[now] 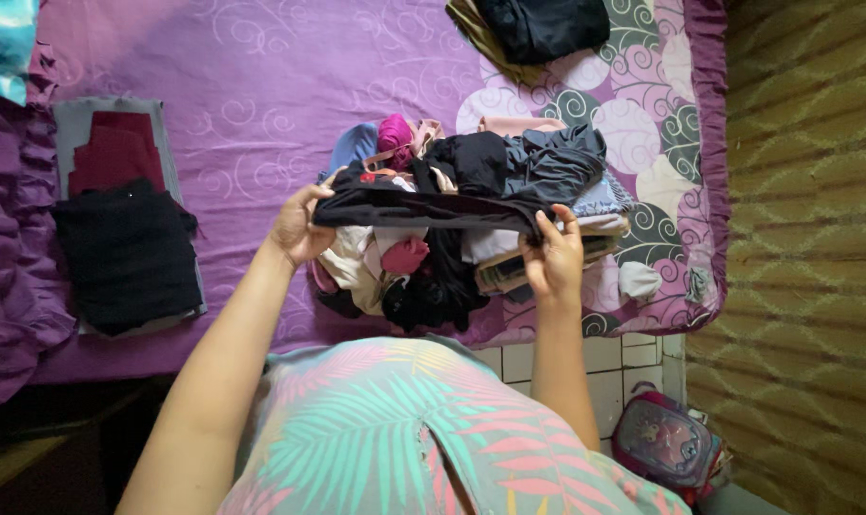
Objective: The person folds several pieces of clothing including shirts, bras, and underwear by hand and organizes them into separate stacks on a bed.
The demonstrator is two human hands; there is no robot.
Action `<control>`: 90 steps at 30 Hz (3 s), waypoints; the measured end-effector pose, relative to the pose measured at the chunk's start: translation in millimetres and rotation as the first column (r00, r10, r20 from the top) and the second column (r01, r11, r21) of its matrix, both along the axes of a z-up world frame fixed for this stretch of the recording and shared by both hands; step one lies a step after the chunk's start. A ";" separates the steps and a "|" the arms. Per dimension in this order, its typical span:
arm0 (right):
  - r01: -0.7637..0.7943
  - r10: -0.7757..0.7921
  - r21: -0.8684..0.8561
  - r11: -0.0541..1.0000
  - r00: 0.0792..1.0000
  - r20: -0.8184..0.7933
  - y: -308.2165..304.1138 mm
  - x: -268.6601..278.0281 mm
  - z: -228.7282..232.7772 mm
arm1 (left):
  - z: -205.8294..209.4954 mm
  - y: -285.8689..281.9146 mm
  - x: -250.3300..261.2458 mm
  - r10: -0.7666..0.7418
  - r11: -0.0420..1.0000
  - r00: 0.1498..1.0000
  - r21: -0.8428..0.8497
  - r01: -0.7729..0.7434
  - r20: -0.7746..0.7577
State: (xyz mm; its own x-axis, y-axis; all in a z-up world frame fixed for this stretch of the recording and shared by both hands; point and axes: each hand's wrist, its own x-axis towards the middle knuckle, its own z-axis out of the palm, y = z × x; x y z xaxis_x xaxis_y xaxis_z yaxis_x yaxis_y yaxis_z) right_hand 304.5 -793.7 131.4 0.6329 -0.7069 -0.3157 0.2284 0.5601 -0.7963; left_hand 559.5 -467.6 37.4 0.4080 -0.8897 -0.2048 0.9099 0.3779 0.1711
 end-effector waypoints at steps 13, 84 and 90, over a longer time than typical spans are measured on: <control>0.147 -0.144 -0.121 0.982 0.989 0.032 -29.1 24.4 13.0 | 29.3 -35.0 60.8 -0.144 0.347 0.702 0.700 -0.624 0.697; -0.618 0.591 -0.716 0.325 0.724 -0.356 67.2 63.0 141.7 | 256.9 -72.5 -21.8 -0.057 0.994 -0.365 0.085 0.061 0.929; -0.320 0.311 -0.754 0.574 0.937 -0.161 82.1 76.5 144.0 | 259.0 -63.7 -73.7 -0.139 0.751 0.006 0.110 -0.651 0.990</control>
State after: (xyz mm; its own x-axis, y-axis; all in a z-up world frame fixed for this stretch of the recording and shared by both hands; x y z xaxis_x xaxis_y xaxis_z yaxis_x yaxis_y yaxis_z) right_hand 381.0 -711.6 275.4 0.8640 -0.4480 0.2296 0.1473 -0.2111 -0.9663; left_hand 485.9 -531.2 296.5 0.7372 -0.5930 0.3238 -0.3701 0.0466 0.9278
